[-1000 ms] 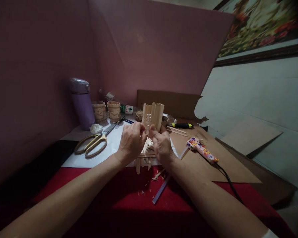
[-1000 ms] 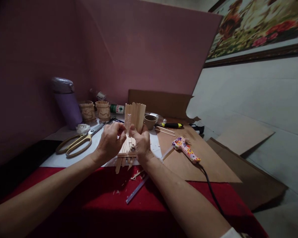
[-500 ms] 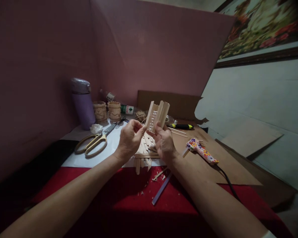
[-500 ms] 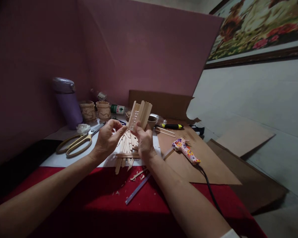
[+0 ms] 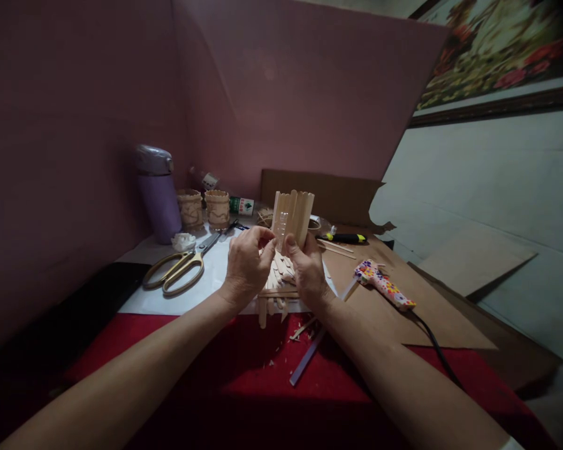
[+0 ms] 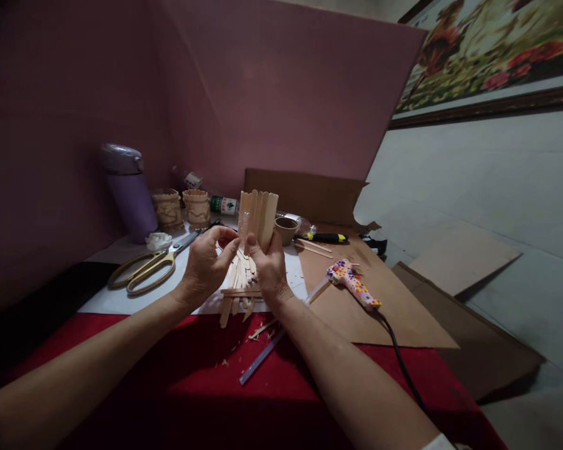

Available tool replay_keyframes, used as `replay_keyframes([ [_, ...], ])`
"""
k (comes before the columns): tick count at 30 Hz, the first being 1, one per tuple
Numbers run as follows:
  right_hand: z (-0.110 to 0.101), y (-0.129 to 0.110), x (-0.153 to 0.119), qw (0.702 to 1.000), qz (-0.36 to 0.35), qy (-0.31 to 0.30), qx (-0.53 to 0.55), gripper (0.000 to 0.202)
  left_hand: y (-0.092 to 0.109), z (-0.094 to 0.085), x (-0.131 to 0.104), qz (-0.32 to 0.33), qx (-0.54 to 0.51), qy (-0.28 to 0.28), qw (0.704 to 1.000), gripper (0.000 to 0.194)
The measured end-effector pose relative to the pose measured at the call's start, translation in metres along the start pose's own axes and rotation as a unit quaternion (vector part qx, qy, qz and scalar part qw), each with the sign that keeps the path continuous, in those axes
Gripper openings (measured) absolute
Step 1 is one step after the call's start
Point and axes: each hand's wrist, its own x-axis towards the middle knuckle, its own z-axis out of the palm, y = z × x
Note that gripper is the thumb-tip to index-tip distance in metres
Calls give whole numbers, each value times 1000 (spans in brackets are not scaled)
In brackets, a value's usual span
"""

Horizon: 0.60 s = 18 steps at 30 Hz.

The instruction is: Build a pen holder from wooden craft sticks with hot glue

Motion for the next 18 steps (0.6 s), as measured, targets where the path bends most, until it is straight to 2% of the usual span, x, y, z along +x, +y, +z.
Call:
replay_keyframes([
  [7, 3, -11, -7, 999, -9, 11, -35, 30, -3, 2, -1, 26, 32, 0, 999, 6],
  [18, 5, -10, -9, 998, -20, 19, -52, 32, -3, 5, -9, 57, 118, 15, 991, 6],
])
